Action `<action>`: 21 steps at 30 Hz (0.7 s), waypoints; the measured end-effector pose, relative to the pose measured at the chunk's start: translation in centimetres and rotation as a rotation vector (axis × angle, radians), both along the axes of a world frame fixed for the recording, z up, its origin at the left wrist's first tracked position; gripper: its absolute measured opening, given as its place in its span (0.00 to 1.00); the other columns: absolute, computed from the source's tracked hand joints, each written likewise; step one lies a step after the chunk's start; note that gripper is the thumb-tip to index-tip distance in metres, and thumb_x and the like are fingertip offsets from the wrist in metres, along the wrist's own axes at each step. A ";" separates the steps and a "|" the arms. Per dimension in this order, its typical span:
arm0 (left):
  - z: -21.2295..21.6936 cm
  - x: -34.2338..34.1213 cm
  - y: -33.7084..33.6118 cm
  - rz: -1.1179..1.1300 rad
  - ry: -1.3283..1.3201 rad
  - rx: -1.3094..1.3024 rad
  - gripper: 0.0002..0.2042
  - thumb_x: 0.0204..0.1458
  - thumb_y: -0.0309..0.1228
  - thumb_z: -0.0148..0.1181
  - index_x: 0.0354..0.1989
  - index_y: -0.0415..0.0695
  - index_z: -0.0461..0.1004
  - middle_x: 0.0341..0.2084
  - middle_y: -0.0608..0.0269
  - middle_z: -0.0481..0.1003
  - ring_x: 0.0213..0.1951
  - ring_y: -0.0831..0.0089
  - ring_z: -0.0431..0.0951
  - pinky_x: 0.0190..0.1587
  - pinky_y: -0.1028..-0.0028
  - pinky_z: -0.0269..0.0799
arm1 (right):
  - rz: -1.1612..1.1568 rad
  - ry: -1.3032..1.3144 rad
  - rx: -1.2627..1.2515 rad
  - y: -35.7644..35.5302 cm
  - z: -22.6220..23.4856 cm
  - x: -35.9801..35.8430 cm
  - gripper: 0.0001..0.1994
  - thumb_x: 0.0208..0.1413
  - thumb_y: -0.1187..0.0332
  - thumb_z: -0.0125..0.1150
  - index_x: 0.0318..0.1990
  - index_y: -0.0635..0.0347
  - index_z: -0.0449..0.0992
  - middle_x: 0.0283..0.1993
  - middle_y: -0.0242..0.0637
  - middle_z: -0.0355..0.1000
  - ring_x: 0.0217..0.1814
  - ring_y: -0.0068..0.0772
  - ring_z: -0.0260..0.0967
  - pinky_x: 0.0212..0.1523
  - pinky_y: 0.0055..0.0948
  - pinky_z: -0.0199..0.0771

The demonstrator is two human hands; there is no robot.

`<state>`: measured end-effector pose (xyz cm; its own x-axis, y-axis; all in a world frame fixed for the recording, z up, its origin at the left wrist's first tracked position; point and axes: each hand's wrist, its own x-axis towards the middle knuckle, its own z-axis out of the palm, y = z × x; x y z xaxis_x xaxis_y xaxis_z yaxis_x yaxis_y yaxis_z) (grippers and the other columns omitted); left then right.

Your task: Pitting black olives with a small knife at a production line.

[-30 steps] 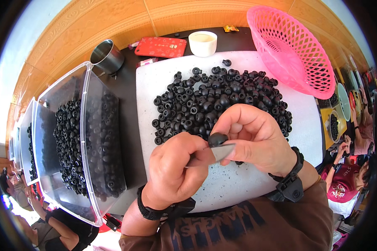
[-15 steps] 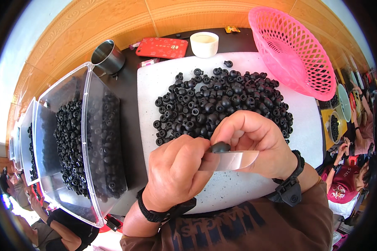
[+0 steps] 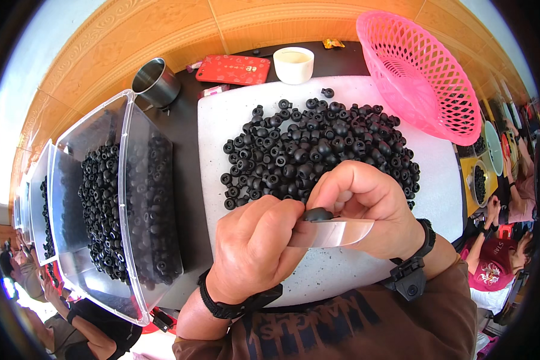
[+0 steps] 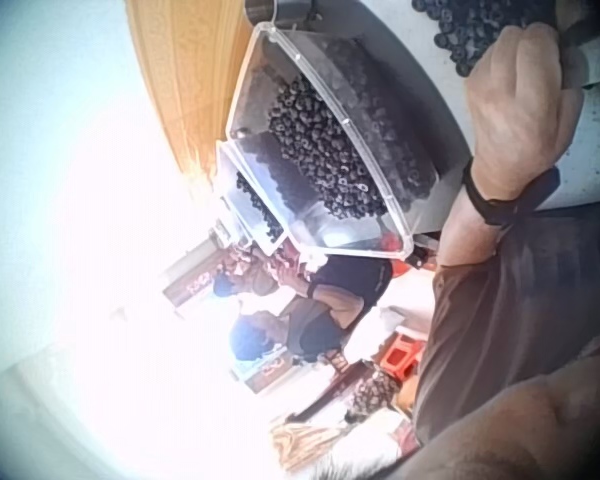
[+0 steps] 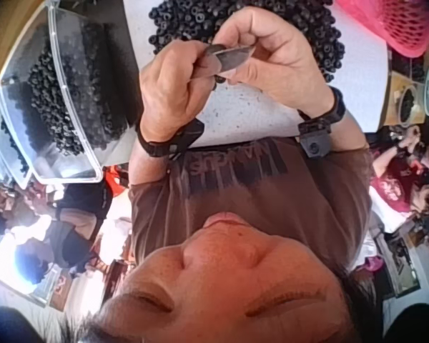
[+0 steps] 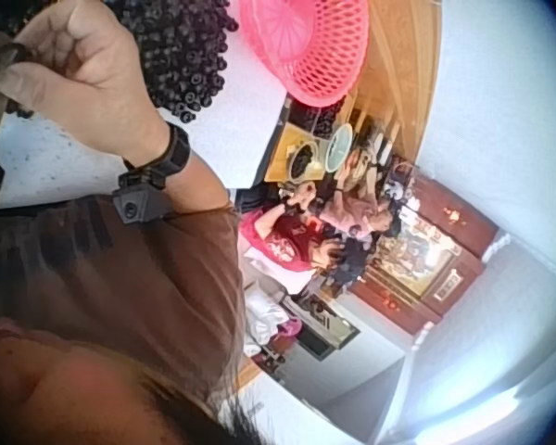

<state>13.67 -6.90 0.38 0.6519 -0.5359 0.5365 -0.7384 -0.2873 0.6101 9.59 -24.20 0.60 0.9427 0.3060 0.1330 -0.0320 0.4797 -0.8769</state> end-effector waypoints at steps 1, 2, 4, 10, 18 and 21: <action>0.0 0.0 0.0 0.002 0.007 0.006 0.08 0.38 0.21 0.61 0.25 0.39 0.68 0.13 0.62 0.65 0.13 0.66 0.67 0.15 0.72 0.61 | -0.003 0.009 -0.007 0.0 0.0 0.0 0.11 0.52 0.77 0.57 0.42 0.63 0.66 0.37 0.29 0.66 0.38 0.14 0.63 0.38 0.16 0.65; 0.0 0.0 0.0 0.003 0.008 0.006 0.08 0.38 0.21 0.61 0.25 0.39 0.68 0.13 0.62 0.65 0.13 0.66 0.67 0.15 0.72 0.61 | -0.006 0.018 -0.013 0.0 0.0 -0.1 0.11 0.52 0.77 0.57 0.42 0.63 0.65 0.37 0.29 0.65 0.38 0.14 0.62 0.38 0.16 0.65; 0.0 -0.1 0.0 -0.007 0.021 -0.005 0.08 0.37 0.21 0.61 0.26 0.39 0.68 0.13 0.62 0.65 0.14 0.65 0.67 0.15 0.72 0.62 | 0.003 0.000 -0.048 -0.1 -0.1 -0.1 0.11 0.52 0.77 0.57 0.42 0.63 0.65 0.36 0.29 0.65 0.38 0.13 0.62 0.37 0.16 0.65; 0.1 -0.5 -0.1 0.002 0.048 -0.008 0.10 0.38 0.21 0.61 0.30 0.39 0.68 0.18 0.60 0.68 0.17 0.64 0.70 0.18 0.70 0.65 | -0.065 -0.099 -0.119 0.3 -0.2 -0.6 0.10 0.52 0.76 0.58 0.41 0.63 0.66 0.35 0.30 0.66 0.35 0.16 0.63 0.34 0.17 0.65; -0.3 0.0 0.3 0.283 0.342 -0.279 0.05 0.50 0.19 0.51 0.35 0.37 0.69 0.22 0.63 0.70 0.20 0.79 0.68 0.22 0.80 0.63 | -0.075 -0.370 -0.411 0.1 0.6 -0.4 0.10 0.48 0.73 0.62 0.39 0.63 0.71 0.34 0.37 0.71 0.34 0.30 0.71 0.34 0.25 0.70; -0.5 0.1 0.4 0.174 0.262 -0.236 0.04 0.50 0.20 0.52 0.35 0.38 0.69 0.19 0.66 0.69 0.19 0.84 0.65 0.20 0.82 0.61 | -0.023 -0.094 0.000 0.1 0.5 -0.3 0.11 0.53 0.79 0.56 0.43 0.66 0.65 0.36 0.32 0.68 0.33 0.14 0.64 0.32 0.15 0.65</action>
